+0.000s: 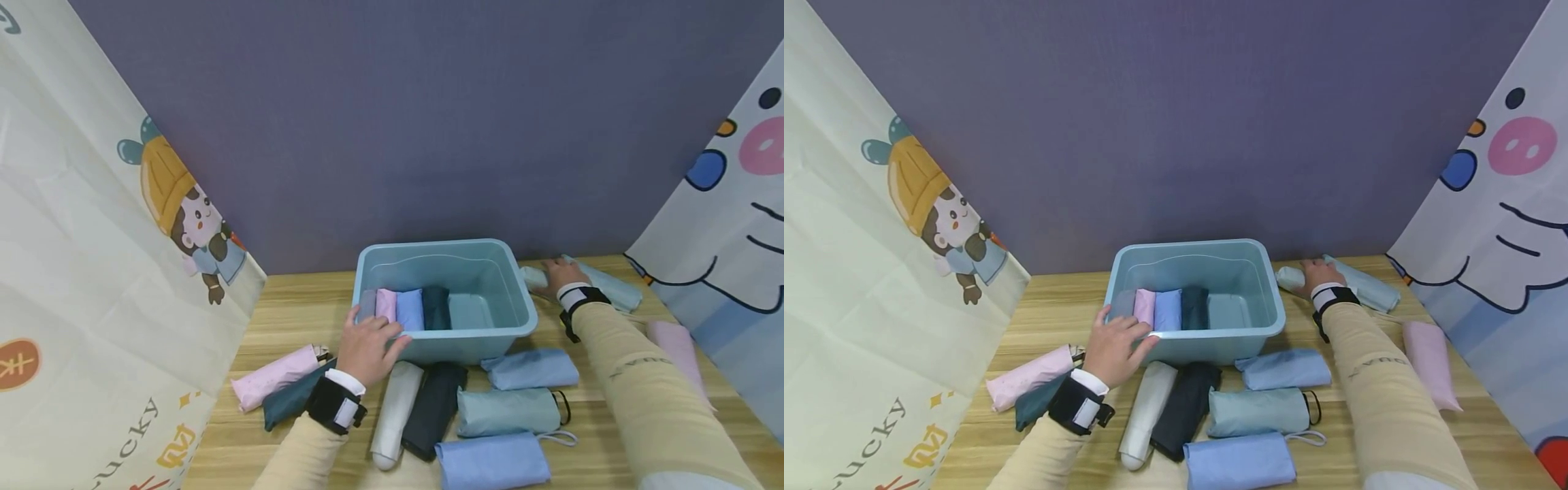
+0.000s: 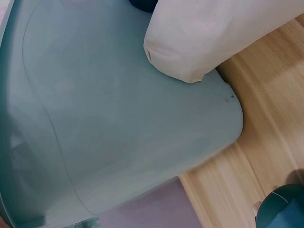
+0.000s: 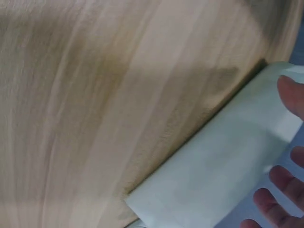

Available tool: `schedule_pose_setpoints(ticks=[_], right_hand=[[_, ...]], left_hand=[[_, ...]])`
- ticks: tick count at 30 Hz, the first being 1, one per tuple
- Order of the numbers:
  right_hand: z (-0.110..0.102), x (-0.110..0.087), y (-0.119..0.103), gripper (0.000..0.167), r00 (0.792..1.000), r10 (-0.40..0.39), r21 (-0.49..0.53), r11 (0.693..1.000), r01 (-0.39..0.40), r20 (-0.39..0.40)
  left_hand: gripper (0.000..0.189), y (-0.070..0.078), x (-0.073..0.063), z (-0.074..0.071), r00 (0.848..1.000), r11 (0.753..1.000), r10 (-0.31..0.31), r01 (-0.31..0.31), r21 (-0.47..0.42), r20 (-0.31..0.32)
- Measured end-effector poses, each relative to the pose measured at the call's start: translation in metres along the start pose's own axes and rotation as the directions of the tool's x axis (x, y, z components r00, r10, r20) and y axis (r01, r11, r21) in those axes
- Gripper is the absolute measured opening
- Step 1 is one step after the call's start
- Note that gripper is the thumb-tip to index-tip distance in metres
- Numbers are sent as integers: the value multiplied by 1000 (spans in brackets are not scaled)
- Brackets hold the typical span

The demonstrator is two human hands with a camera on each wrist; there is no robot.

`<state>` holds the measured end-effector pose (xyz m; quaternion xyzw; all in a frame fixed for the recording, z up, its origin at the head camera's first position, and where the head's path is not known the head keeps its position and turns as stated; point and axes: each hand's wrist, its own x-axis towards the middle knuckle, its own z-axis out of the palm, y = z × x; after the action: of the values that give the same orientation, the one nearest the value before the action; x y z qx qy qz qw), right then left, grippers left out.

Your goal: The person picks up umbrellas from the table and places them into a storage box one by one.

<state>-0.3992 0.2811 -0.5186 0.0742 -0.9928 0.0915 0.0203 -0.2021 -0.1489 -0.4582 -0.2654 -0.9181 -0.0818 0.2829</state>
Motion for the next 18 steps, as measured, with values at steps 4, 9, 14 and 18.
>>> schedule_pose_setpoints(ticks=[4,9,14,18], right_hand=[[10,0,3,74,1000,19,32,999,-19,0],[19,0,6,69,1000,5,43,999,-3,-27],[20,2,7,64,1000,12,32,999,-12,-21],[17,2,3,61,1000,16,13,1000,-16,-4]], left_hand=[[27,0,1,0,1000,1000,4,-4,-3,-11],[28,1,1,0,1000,1000,-2,2,-7,-4],[27,1,1,0,1000,1000,4,-4,-4,-14],[28,0,0,1,1000,1000,-1,1,-8,-11]])
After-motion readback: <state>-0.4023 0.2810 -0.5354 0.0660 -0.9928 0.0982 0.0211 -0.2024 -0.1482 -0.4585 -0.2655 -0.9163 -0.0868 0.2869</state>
